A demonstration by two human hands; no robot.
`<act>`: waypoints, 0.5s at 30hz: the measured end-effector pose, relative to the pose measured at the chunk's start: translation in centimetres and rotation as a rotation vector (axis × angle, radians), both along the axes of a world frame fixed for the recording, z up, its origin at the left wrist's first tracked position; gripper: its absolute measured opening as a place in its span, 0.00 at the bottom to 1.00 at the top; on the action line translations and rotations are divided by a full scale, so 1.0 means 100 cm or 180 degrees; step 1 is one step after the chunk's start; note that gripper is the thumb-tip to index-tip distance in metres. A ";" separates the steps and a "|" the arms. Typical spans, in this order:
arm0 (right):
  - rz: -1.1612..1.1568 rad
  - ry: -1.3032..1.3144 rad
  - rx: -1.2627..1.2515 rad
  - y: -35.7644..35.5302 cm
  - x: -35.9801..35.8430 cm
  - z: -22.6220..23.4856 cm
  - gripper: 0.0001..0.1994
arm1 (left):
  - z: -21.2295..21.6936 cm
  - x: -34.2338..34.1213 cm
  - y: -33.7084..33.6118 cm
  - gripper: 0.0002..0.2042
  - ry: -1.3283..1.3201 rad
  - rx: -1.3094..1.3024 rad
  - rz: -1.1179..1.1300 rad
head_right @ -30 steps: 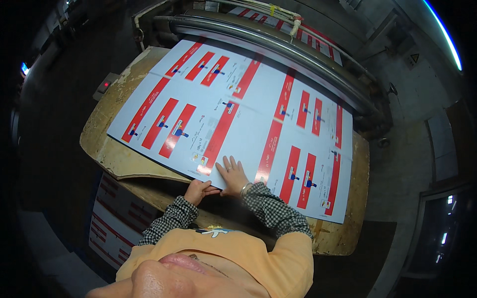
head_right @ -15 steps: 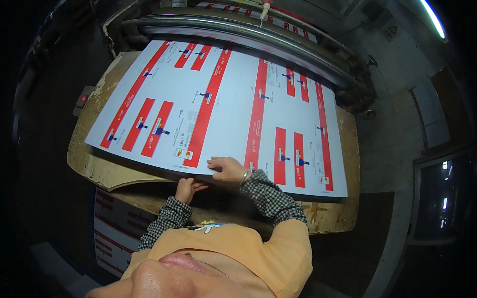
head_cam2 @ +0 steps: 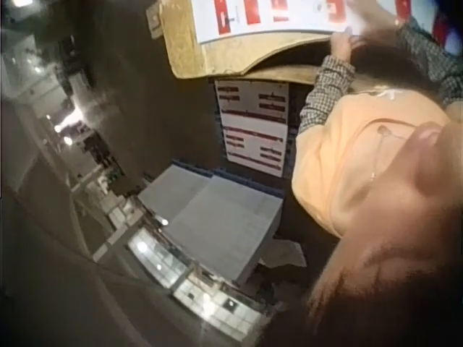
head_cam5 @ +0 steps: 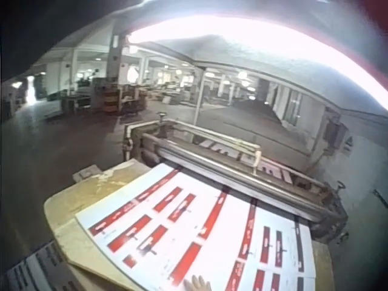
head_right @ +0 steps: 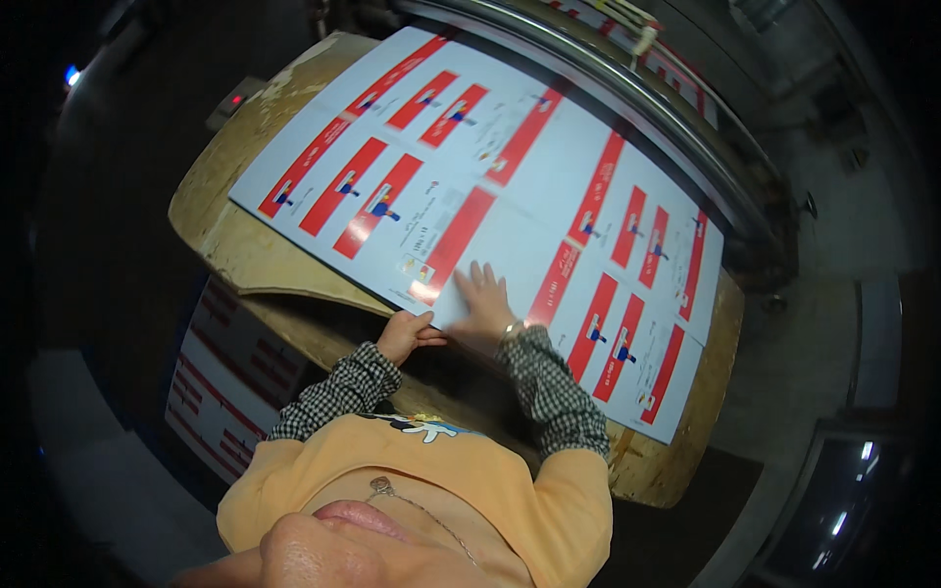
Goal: The recorder is aligning and stacking printed paper sheets on a large industrial paper-processing table.
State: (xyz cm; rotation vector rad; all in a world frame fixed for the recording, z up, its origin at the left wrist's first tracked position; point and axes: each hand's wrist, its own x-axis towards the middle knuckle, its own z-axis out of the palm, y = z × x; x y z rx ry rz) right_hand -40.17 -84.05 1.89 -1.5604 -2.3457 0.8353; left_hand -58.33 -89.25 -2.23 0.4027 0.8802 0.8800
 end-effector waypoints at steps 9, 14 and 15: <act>0.0193 0.0634 -0.0876 -0.003 0.026 0.034 0.22 | 0.003 -0.007 0.001 0.14 -0.0102 0.0262 -0.0665; 0.0041 0.1139 -0.0578 -0.010 0.025 0.051 0.18 | -0.046 -0.008 -0.005 0.12 0.0258 -0.0049 -0.0082; 0.0167 0.0880 -0.0448 -0.013 0.024 0.052 0.18 | -0.033 -0.001 -0.004 0.14 0.0332 -0.0117 -0.0017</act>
